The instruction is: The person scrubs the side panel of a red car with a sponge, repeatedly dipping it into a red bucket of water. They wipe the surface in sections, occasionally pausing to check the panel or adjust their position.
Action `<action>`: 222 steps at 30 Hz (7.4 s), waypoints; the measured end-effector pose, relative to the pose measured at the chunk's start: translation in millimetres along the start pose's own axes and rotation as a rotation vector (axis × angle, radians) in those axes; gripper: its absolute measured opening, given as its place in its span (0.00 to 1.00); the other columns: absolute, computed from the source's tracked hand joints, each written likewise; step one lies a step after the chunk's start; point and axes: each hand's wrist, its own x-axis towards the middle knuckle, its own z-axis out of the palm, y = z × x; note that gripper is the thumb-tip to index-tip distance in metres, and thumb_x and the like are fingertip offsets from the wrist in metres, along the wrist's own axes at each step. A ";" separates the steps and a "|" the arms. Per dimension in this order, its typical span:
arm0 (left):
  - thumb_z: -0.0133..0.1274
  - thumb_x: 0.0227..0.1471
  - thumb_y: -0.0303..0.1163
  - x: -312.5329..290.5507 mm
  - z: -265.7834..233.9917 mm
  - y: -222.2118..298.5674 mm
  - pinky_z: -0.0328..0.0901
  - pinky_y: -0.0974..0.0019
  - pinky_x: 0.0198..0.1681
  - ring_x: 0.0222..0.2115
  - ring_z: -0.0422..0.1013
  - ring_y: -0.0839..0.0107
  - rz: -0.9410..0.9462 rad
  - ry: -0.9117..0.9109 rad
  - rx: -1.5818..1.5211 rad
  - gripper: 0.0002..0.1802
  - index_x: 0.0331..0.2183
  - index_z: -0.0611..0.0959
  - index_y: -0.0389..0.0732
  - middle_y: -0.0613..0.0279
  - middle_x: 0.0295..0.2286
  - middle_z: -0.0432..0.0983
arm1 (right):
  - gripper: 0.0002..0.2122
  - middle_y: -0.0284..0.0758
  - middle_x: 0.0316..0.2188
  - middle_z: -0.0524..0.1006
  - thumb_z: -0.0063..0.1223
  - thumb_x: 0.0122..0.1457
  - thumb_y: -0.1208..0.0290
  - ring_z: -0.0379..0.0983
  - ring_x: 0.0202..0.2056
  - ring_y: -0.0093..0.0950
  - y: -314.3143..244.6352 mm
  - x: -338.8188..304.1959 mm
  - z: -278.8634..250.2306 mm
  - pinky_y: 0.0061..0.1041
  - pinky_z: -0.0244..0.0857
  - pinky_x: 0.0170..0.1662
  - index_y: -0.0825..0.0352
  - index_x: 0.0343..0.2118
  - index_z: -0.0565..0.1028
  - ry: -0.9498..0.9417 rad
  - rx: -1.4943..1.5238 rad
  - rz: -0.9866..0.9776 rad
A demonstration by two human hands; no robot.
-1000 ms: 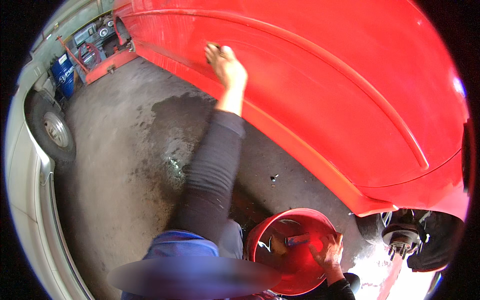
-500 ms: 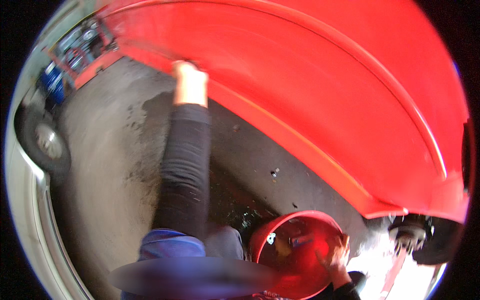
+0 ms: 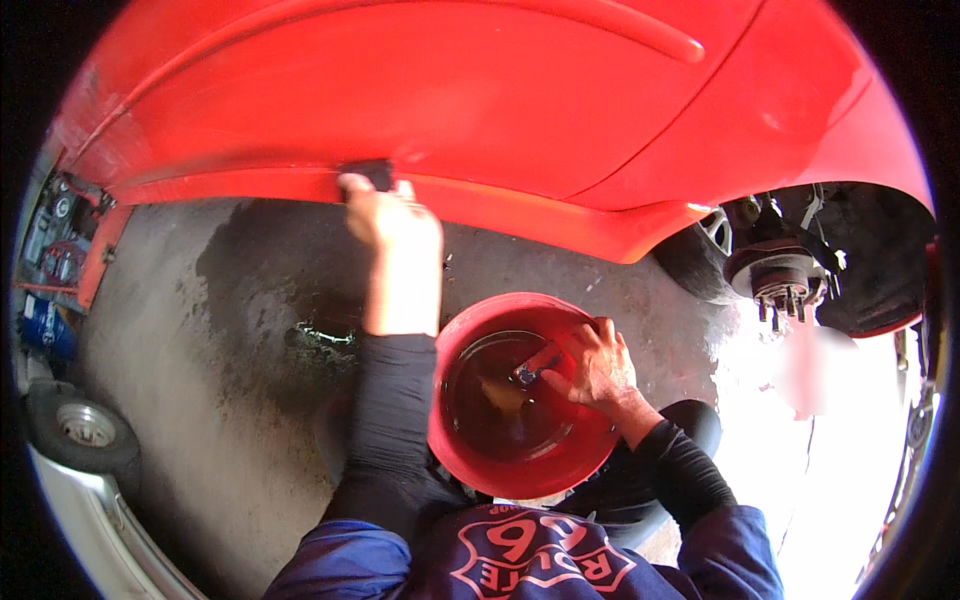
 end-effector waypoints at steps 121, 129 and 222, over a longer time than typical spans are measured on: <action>0.45 0.63 0.30 -207.1 105.5 -55.5 0.40 0.41 0.67 0.69 0.43 0.43 1.297 -0.784 1.038 0.35 0.67 0.56 0.32 0.37 0.67 0.47 | 0.27 0.38 0.50 0.75 0.55 0.54 0.40 0.65 0.56 0.41 25.2 -13.5 -2.9 0.44 0.64 0.57 0.60 0.43 0.82 -0.043 0.149 -0.030; 0.43 0.66 0.35 -219.1 127.1 -49.4 0.40 0.44 0.67 0.70 0.42 0.45 1.337 -0.853 0.881 0.34 0.67 0.55 0.32 0.38 0.68 0.46 | 0.27 0.37 0.53 0.75 0.54 0.55 0.39 0.63 0.58 0.41 21.4 -10.6 -10.4 0.44 0.63 0.59 0.61 0.44 0.82 -0.078 0.149 -0.030; 0.28 0.67 0.61 -145.4 83.9 -77.3 0.25 0.52 0.72 0.70 0.24 0.49 0.528 -0.054 0.298 0.51 0.66 0.36 0.25 0.35 0.68 0.23 | 0.23 0.44 0.47 0.77 0.58 0.45 0.60 0.67 0.52 0.49 50.0 -11.9 23.2 0.43 0.63 0.58 0.66 0.45 0.79 0.082 0.303 -0.144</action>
